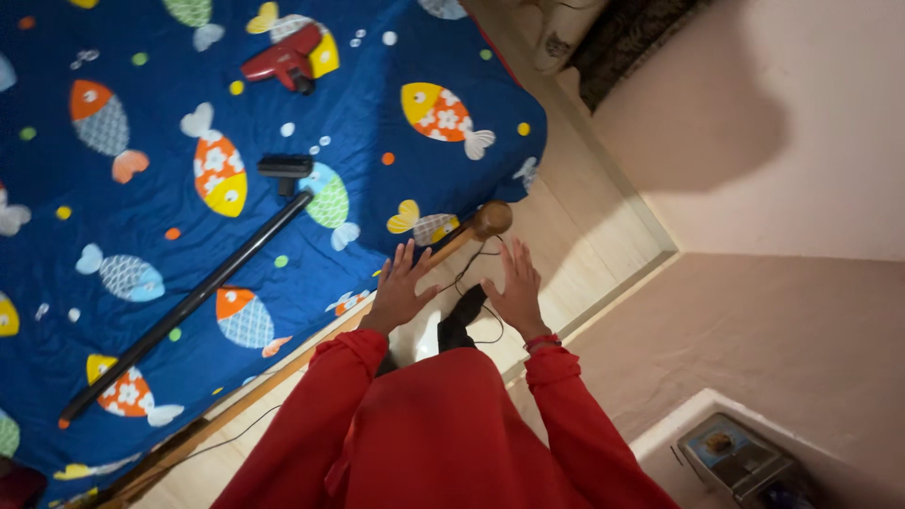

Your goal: The person assembles a small hand vacuum by attaching different nozzle attachments and extension tubes to the main body on a bed.

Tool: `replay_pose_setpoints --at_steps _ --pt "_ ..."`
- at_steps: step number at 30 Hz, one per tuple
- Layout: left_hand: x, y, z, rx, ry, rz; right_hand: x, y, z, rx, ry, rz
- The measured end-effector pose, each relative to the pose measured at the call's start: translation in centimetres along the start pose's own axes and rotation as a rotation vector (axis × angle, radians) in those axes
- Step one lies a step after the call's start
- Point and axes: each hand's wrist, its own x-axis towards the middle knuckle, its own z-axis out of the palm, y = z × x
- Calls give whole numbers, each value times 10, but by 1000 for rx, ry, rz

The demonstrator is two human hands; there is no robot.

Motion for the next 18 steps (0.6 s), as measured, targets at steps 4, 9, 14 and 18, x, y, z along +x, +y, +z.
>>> replay_pose_setpoints --at_steps 4,9,14,18 --pt "-40 -27 -18 50 29 -91 10 -53 17 -42 -47 -159" --pt "-115 -88 -42 39 146 -161 -4 -129 58 -63 -88 -295" --pt "-211 -180 -74 40 286 -249 -39 -206 115 -47 -40 -410" --pt "-298 -264 -116 124 369 -389 -71 -271 159 -57 -88 -456"
